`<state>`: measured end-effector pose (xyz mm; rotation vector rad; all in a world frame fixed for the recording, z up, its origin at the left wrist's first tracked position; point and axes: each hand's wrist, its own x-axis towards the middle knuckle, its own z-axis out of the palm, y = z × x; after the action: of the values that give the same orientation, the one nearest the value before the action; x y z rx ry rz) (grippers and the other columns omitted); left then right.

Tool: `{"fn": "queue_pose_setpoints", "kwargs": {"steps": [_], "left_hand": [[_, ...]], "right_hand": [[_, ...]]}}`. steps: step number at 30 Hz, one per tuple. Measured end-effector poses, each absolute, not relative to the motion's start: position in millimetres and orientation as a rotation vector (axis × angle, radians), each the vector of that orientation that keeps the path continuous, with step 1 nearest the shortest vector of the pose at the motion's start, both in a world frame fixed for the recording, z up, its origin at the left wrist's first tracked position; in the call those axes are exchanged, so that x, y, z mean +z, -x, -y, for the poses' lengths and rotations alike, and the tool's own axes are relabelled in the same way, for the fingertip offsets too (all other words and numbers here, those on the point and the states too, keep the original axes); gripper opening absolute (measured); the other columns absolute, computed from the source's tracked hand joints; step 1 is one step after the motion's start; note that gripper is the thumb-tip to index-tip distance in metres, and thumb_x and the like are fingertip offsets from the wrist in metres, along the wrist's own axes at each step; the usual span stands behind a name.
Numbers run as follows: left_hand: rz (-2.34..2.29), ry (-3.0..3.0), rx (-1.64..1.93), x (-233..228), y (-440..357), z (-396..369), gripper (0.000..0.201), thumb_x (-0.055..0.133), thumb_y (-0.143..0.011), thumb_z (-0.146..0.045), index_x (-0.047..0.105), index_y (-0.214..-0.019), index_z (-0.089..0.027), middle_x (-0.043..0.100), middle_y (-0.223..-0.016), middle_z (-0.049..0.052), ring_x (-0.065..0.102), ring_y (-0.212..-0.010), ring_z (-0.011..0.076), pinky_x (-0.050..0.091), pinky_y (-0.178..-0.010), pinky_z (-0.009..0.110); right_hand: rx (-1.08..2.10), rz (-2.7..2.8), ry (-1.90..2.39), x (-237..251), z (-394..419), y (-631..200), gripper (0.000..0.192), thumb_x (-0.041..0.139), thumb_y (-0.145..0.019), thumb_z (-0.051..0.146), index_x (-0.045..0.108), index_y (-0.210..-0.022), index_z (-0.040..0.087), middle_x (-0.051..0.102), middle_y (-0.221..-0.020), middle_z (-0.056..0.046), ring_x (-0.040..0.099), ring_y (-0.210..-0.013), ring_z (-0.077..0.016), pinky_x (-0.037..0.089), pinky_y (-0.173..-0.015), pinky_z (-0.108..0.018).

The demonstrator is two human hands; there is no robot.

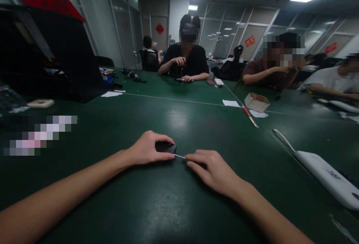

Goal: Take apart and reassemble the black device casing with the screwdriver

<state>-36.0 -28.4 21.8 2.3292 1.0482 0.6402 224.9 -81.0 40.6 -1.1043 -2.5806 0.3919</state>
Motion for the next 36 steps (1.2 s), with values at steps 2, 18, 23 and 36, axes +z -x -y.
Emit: {"fn": "queue_pose_setpoints", "kwargs": {"steps": [2,18,23,36], "left_hand": [[-1.053,-2.358,0.653,19,36,28,0.048,0.072,-0.075,-0.056,0.071,-0.108,-0.022,0.075,-0.098,0.004,0.069,-0.086,0.0206,0.049,-0.074,0.028],[-0.809,-2.374,0.929,9,25,37,0.047,0.076,-0.074,-0.050,0.069,-0.109,-0.019,0.072,-0.105,0.008,0.066,-0.100,0.0230,0.049,-0.090,0.036],[-0.688,-2.382,0.813,8,30,34,0.060,0.078,-0.072,-0.050,0.063,-0.121,-0.019,0.069,-0.114,0.010,0.064,-0.104,0.0235,0.048,-0.091,0.035],[-0.860,-2.256,0.793,3,38,32,0.050,0.080,-0.070,-0.048,0.068,-0.107,-0.018,0.072,-0.098,0.005,0.065,-0.089,0.0205,0.047,-0.077,0.030]], "right_hand": [[0.238,2.630,1.117,37,84,-221,0.029,0.043,-0.101,0.028,0.067,-0.116,0.021,0.066,-0.090,-0.006,0.062,-0.076,-0.0163,0.047,-0.069,-0.028],[-0.248,2.616,1.138,20,75,-218,0.028,0.045,-0.099,0.025,0.064,-0.120,0.018,0.068,-0.095,-0.008,0.062,-0.080,-0.0189,0.046,-0.063,-0.028],[-0.514,2.643,1.008,20,72,-222,0.030,0.049,-0.095,0.014,0.063,-0.121,0.015,0.070,-0.093,-0.008,0.059,-0.077,-0.0190,0.045,-0.062,-0.028],[0.291,2.486,1.043,11,62,-214,0.024,0.050,-0.096,0.018,0.066,-0.113,0.018,0.070,-0.095,-0.006,0.066,-0.086,-0.0167,0.052,-0.078,-0.028]]}}
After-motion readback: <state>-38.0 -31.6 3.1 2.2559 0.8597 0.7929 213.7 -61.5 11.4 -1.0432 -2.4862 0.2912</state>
